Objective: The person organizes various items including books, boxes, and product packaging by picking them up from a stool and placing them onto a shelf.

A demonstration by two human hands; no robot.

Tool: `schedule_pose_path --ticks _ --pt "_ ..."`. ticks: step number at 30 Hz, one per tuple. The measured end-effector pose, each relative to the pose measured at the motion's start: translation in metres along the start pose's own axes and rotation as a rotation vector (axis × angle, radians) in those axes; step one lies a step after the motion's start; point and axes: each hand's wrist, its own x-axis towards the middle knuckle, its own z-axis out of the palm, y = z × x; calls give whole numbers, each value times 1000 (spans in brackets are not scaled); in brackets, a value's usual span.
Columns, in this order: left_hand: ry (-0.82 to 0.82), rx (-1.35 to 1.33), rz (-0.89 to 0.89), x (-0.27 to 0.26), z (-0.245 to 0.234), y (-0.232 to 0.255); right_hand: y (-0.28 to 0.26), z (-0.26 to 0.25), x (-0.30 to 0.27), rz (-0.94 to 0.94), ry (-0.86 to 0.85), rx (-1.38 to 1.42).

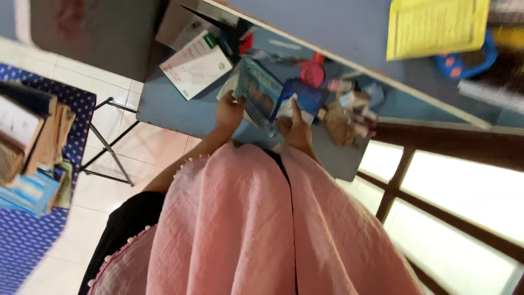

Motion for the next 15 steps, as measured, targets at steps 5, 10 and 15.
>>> schedule_pose_path --ticks 5,10,15 --pt "162 9 173 -58 12 48 54 7 -2 -27 -5 234" --pt "181 -148 371 -108 -21 100 92 21 33 -23 -122 579" --pt "279 -360 468 -149 -73 119 85 22 58 188 -262 847"
